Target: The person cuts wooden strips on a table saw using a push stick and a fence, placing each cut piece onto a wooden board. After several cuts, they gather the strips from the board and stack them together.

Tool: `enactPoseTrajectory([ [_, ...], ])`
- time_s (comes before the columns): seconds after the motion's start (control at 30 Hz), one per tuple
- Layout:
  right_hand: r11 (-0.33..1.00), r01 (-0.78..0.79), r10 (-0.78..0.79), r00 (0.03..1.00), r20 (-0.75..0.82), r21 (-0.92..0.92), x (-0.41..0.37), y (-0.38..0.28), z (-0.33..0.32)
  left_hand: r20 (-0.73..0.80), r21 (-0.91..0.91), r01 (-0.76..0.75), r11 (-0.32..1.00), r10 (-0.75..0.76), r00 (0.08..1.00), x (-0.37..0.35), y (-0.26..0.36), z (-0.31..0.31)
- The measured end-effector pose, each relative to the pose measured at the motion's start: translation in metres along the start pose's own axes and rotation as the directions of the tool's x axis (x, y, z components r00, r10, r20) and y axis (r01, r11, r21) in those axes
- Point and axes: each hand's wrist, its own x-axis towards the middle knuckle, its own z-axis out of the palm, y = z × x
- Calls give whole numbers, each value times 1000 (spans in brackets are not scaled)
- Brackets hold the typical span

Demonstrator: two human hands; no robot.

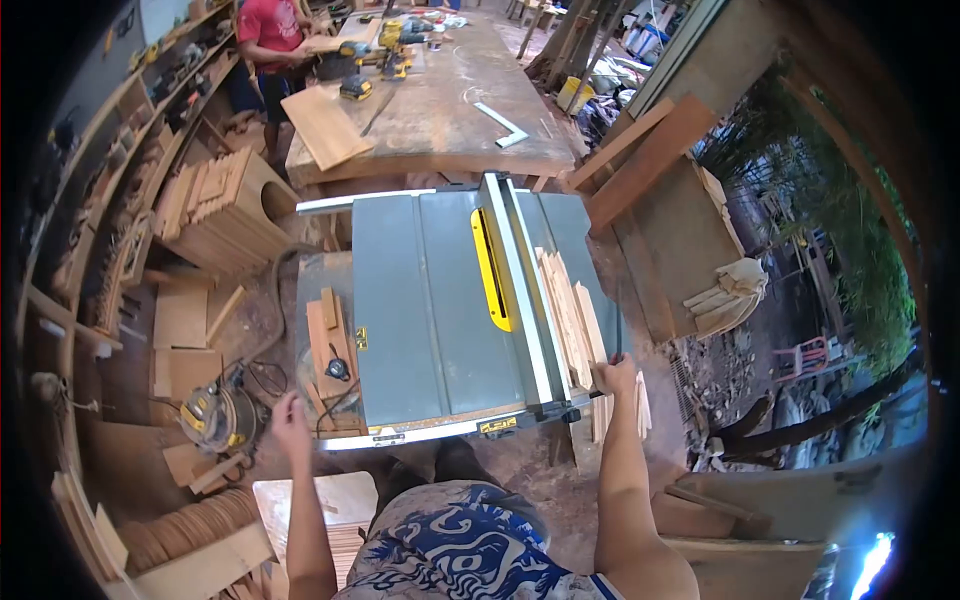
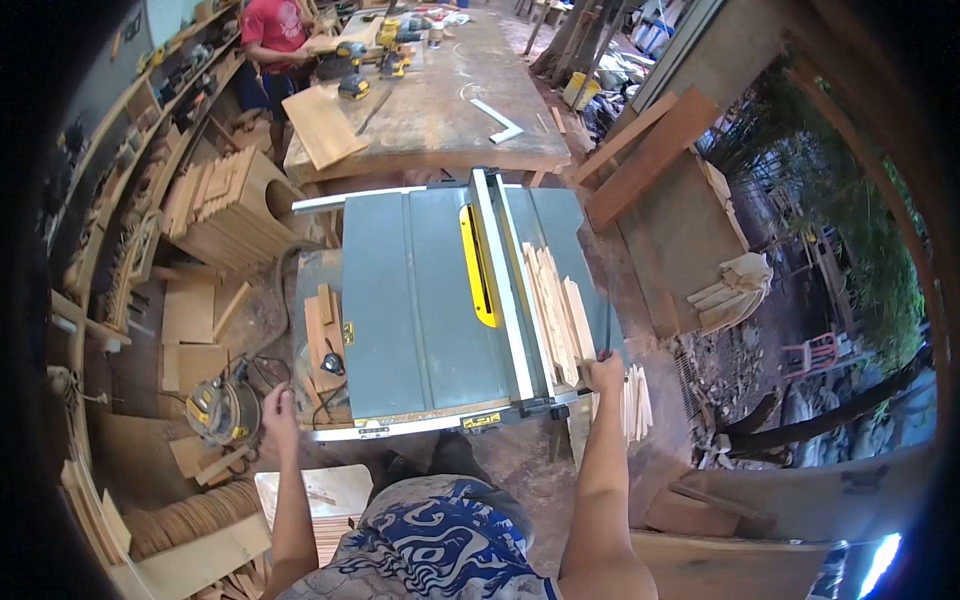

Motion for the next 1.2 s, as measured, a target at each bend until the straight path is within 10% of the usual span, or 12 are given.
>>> enactPoseTrajectory([
  [0.2,1000,-2,6,983,-184,25,33,36,23,419,-213,-29,977,118,900,-13,136,128],
  [0.4,998,-1,3,1000,-20,69,-16,24,-27,600,-314,-179,932,341,723,-37,234,165],
  [1.2,993,118,-118,993,-19,26,45,-50,1,751,-74,-207,976,191,632,-70,204,160],
])
